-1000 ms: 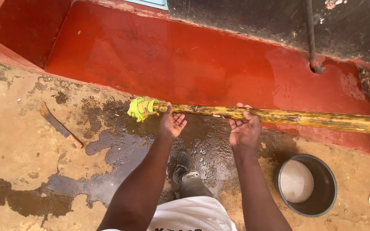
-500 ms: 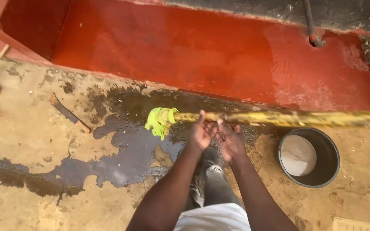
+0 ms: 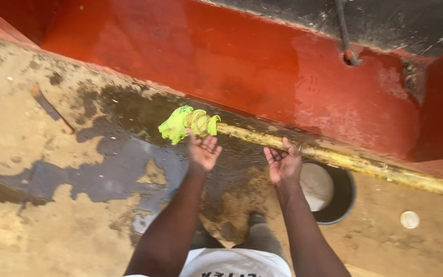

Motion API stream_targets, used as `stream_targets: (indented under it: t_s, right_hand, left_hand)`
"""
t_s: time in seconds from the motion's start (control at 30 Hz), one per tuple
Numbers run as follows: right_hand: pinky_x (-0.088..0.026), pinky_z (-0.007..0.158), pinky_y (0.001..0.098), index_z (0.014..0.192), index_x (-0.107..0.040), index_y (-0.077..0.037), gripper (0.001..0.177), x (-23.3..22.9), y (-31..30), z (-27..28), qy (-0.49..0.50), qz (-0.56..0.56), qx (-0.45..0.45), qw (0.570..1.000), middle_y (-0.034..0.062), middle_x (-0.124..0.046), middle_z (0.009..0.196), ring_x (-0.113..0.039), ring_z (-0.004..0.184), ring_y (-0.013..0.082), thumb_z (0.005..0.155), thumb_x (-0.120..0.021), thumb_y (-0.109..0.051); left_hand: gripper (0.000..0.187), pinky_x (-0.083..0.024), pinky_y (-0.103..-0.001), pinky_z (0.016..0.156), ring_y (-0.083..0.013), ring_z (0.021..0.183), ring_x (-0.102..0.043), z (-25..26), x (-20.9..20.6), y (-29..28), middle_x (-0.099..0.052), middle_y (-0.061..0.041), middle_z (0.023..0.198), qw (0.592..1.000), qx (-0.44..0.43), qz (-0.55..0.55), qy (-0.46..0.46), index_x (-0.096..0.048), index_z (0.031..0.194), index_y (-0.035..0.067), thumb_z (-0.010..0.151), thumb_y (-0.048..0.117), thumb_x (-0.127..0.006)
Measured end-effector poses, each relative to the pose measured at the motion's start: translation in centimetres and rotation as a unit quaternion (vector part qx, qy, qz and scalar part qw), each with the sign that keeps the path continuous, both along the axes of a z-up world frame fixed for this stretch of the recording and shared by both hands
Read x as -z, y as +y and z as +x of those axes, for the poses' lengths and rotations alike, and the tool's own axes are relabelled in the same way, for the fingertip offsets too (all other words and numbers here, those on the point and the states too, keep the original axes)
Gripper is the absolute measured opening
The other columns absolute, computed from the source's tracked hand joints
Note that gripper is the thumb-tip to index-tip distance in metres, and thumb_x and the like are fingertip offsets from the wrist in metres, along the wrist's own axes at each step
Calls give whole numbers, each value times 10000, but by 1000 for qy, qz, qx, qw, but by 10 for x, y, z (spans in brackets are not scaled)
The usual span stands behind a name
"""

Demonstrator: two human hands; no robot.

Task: Mop the red-painted ledge and floor area using a rag on a stick, then rinse the rag in a bucket.

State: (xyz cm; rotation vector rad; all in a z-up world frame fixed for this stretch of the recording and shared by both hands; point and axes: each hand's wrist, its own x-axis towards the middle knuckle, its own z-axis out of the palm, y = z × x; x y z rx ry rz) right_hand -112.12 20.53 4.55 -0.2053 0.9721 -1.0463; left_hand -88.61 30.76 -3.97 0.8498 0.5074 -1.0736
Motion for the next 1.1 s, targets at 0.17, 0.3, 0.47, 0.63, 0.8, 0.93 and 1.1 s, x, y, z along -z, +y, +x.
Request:
stream_targets:
  t_s: [0.17, 0.3, 0.47, 0.63, 0.8, 0.93, 1.1]
  right_hand:
    - [-573, 889, 455, 1095, -610, -107, 272, 8, -22, -118, 18, -20, -15, 1000, 66, -663, 995, -654, 895, 226, 892, -724, -247]
    - [-543, 811, 415, 1130, -632, -144, 302, -19, -21, -176, 6, -76, 12, 997, 63, -734, 1073, -678, 922, 213, 859, -691, -265]
    - [-557, 871, 412, 1212, -603, -153, 334, -41, -5, -221, -33, -152, 66, 986, 78, -697, 1155, -662, 1020, 198, 934, -743, -274]
    - [-586, 817, 427, 1172, -597, -211, 397, -53, 38, -230, -59, -57, 50, 995, 3, -716, 1163, -684, 1002, 205, 812, -760, -245]
    - [-572, 831, 444, 1198, -587, -139, 398, 5, 79, -250, 54, 46, 3, 997, 46, -719, 1073, -700, 962, 209, 849, -762, -57]
    - [-589, 858, 446, 1167, -579, -144, 357, 23, 105, -284, 50, 59, 41, 996, 45, -711, 1071, -692, 949, 193, 866, -747, -52]
    - [-583, 875, 438, 1109, -564, -152, 325, 29, 121, -331, 51, 76, 88, 992, 46, -718, 1064, -708, 965, 197, 858, -750, -63]
  left_hand:
    - [1210, -296, -579, 1177, -381, 1403, -462, -62, -9, -38, -482, -218, 1517, 1000, -13, 5, 17, -312, 1554, 58, 696, 837, -658]
    - [987, -293, -553, 1156, -338, 1342, -497, -116, 3, -58, -559, -118, 1453, 995, 81, 56, 25, -495, 1460, 185, 689, 775, -670]
    - [672, -352, -521, 1112, -278, 1260, -550, -195, -27, -54, -631, -50, 1339, 991, 123, 34, 28, -598, 1304, 221, 775, 625, -690]
    - [532, -485, -451, 1017, -244, 1133, -627, -280, -5, -45, -663, -50, 1219, 989, 120, -64, 59, -621, 1232, 181, 858, 551, -697]
    - [532, -559, -398, 906, -226, 1073, -667, -344, -27, -15, -695, -59, 1175, 989, 144, -12, 33, -622, 1238, 146, 849, 495, -721]
    - [606, -526, -414, 927, -196, 1102, -664, -369, -12, 8, -692, -18, 1199, 978, 204, -34, 14, -599, 1272, 182, 794, 520, -755]
    - [861, -467, -537, 1033, -305, 1209, -605, -416, -6, 12, -648, -80, 1307, 979, 161, -82, 96, -565, 1361, 133, 725, 687, -734]
